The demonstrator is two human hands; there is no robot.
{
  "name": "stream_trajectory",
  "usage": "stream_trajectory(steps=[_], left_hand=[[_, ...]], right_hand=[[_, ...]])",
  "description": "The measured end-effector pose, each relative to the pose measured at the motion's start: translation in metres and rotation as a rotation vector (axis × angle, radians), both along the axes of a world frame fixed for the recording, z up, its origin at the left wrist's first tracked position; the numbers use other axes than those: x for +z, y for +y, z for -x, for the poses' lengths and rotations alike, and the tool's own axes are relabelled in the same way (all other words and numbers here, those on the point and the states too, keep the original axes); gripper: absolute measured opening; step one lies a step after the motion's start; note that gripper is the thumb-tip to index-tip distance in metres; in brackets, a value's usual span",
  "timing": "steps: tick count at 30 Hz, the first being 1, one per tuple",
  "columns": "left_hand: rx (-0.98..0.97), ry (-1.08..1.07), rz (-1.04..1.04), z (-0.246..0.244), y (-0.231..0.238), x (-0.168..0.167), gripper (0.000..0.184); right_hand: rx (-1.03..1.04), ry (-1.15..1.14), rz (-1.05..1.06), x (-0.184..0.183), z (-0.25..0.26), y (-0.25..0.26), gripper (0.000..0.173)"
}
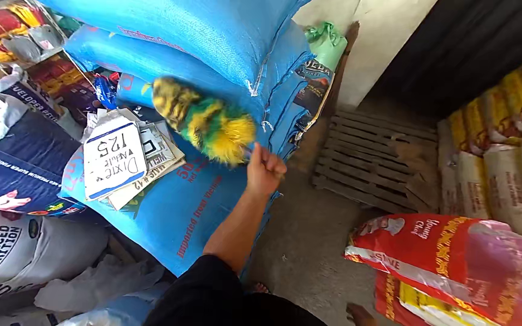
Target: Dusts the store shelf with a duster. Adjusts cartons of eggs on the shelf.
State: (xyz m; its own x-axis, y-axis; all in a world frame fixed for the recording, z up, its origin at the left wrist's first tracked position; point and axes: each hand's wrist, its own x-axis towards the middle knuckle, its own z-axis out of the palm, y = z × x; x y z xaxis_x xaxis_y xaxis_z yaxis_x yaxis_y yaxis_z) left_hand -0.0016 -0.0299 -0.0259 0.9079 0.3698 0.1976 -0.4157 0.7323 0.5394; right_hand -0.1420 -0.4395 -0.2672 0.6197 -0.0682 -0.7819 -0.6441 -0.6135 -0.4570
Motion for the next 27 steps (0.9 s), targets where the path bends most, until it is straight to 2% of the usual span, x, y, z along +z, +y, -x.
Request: stream_trajectory(steps=[2, 6, 8, 11, 13, 15, 18, 21, 23, 25, 27], left_hand=[[-0.009, 0.078, -0.196, 0.008, -0.033, -0.025, 0.044], [-0.120, 0.058, -0.437, 0.038, -0.113, -0.077, 0.029], [-0.306, 0.023, -0.619, 0.061, -0.145, -0.103, 0.023], [-0.572, 0.017, -1.044, 0.097, -0.169, -0.127, 0.027], [-0.698, 0.033, -1.184, 0.111, -0.185, -0.142, 0.027], [-0.878, 0.135, -1.304, 0.119, -0.208, -0.145, 0.038], [-1.100, 0.145, -1.427, 0.137, -0.252, -0.150, 0.041], [-1.283, -0.111, -1.427, 0.176, -0.293, -0.153, 0.033], [-1.365, -0.332, -1.563, 0.205, -0.328, -0.157, 0.030], [-1.339, -0.486, -1.635, 0.248, -0.357, -0.150, 0.034], [-1.315, -0.577, -1.514, 0.304, -0.375, -0.140, 0.035]], right_hand=[[0.036, -0.072, -0.034, -0.026, -0.004, 0.003, 0.043], [0.014, -0.002, -0.041, -0.036, 0.017, 0.007, 0.045], [-0.076, 0.023, -0.037, -0.040, 0.049, -0.002, 0.046], [-0.319, 0.026, -0.006, -0.029, 0.123, -0.019, 0.044], [-0.527, 0.059, 0.019, -0.019, 0.185, -0.031, 0.044], [-0.751, 0.090, 0.050, -0.020, 0.259, -0.037, 0.046], [-1.121, 0.138, 0.103, -0.031, 0.378, -0.021, 0.047], [-1.498, 0.141, 0.170, -0.045, 0.479, 0.026, 0.049], [-1.794, 0.112, 0.253, -0.038, 0.520, 0.062, 0.051], [-2.115, 0.123, 0.194, -0.005, 0.551, 0.091, 0.055], [-2.346, 0.156, 0.192, 0.012, 0.583, 0.108, 0.058]])
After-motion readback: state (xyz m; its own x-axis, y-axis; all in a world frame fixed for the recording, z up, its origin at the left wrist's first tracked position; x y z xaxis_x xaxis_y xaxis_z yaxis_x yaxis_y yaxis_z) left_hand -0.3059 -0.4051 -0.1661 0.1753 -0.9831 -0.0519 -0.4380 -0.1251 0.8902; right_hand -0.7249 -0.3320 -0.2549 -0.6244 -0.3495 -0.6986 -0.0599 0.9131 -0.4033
